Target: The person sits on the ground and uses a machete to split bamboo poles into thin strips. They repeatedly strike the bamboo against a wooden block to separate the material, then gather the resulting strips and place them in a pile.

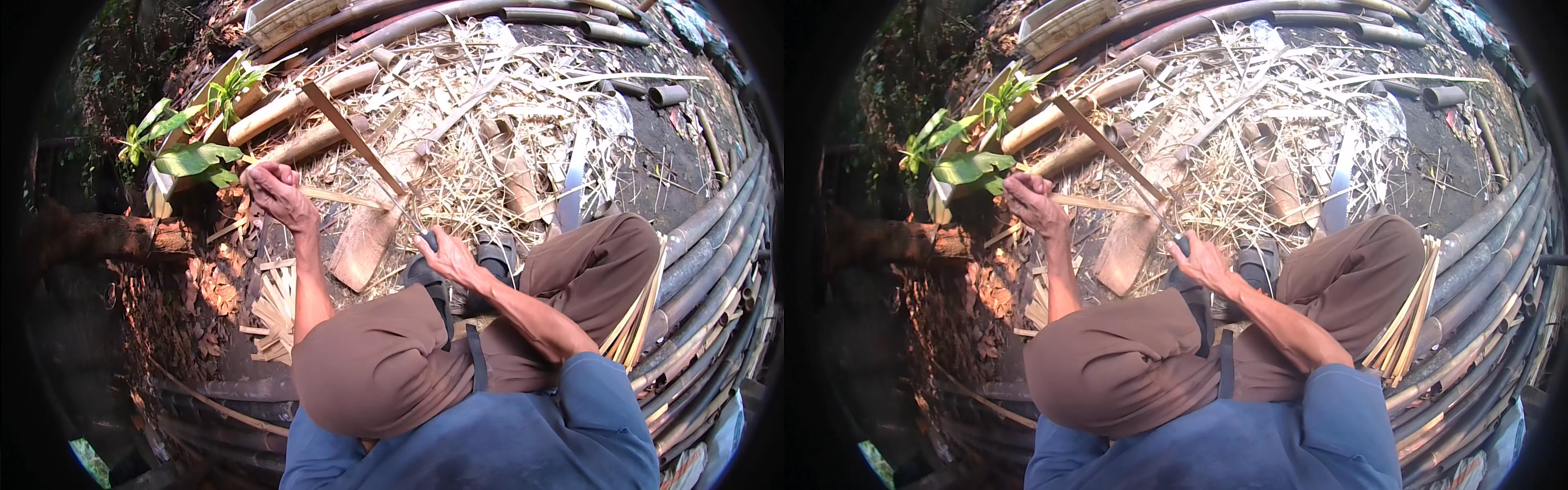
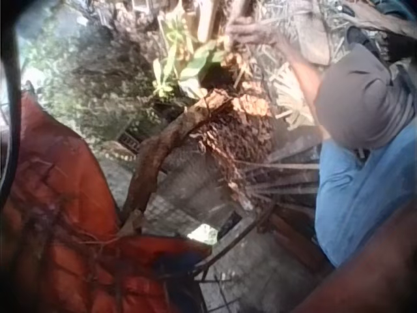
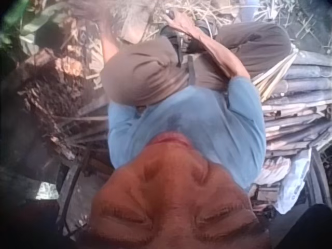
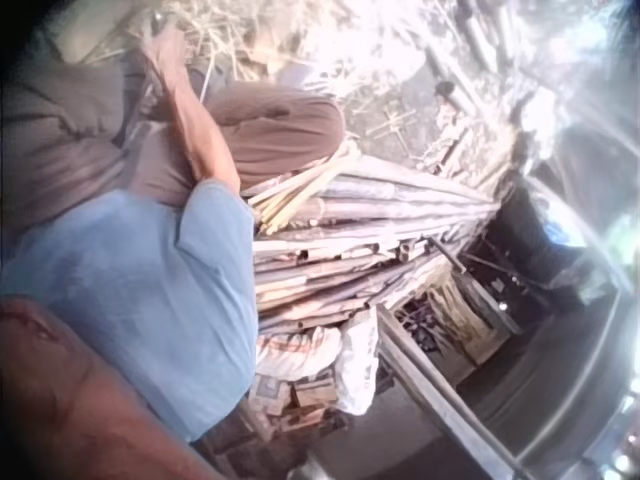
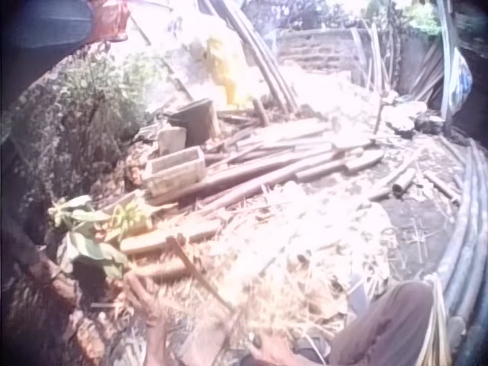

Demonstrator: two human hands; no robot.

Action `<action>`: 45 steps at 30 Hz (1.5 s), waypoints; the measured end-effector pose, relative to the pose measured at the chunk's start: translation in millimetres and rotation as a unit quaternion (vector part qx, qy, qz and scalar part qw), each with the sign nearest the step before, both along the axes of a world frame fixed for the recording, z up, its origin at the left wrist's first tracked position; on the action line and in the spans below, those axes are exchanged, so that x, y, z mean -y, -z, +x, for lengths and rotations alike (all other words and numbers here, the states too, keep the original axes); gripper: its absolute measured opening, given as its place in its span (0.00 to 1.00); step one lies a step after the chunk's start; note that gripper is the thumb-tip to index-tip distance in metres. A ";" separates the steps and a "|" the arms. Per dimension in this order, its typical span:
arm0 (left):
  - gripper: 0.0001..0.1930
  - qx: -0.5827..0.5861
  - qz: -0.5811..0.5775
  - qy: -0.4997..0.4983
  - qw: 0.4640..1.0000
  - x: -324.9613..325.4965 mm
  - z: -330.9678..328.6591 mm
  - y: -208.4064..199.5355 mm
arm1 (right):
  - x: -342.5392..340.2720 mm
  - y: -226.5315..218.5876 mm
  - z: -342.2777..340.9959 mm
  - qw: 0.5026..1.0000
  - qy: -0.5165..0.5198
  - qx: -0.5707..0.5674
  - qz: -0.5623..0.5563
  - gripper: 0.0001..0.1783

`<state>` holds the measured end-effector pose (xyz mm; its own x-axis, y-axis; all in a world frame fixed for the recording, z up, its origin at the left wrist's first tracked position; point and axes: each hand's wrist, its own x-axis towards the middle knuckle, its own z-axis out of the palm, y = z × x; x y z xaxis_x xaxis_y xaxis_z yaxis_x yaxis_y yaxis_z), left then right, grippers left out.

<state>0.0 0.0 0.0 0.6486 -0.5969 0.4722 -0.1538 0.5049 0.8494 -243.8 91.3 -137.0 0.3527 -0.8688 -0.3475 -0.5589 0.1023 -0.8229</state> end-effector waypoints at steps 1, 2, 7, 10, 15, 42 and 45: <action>0.25 0.001 -0.003 -0.027 1.000 -7.9 -0.8 2.1 | -9.3 -11.8 7.2 0.999 0.008 0.025 0.030 0.29; 0.25 0.011 -0.015 -0.057 0.998 -19.9 -2.3 5.1 | -24.8 -19.0 17.2 0.996 0.016 0.082 0.009 0.27; 0.23 0.039 -0.029 -0.179 0.983 -39.6 -14.4 22.0 | -38.3 -23.6 39.5 0.994 0.000 0.107 -0.029 0.25; 0.25 -0.008 -0.042 -0.165 0.985 -45.5 -5.3 27.9 | -19.2 26.8 18.0 0.998 0.037 0.052 0.013 0.25; 0.26 -0.026 -0.016 -0.188 0.982 -49.7 4.3 26.0 | -28.5 20.9 20.4 0.999 -0.006 0.032 -0.022 0.25; 0.16 -0.276 0.078 0.000 0.958 -57.6 6.1 18.8 | 13.5 16.0 87.1 0.975 -0.046 0.080 -0.205 0.23; 0.18 -0.278 0.079 0.008 0.957 -59.4 8.0 44.3 | 18.8 16.7 110.0 0.977 0.011 0.130 -0.170 0.23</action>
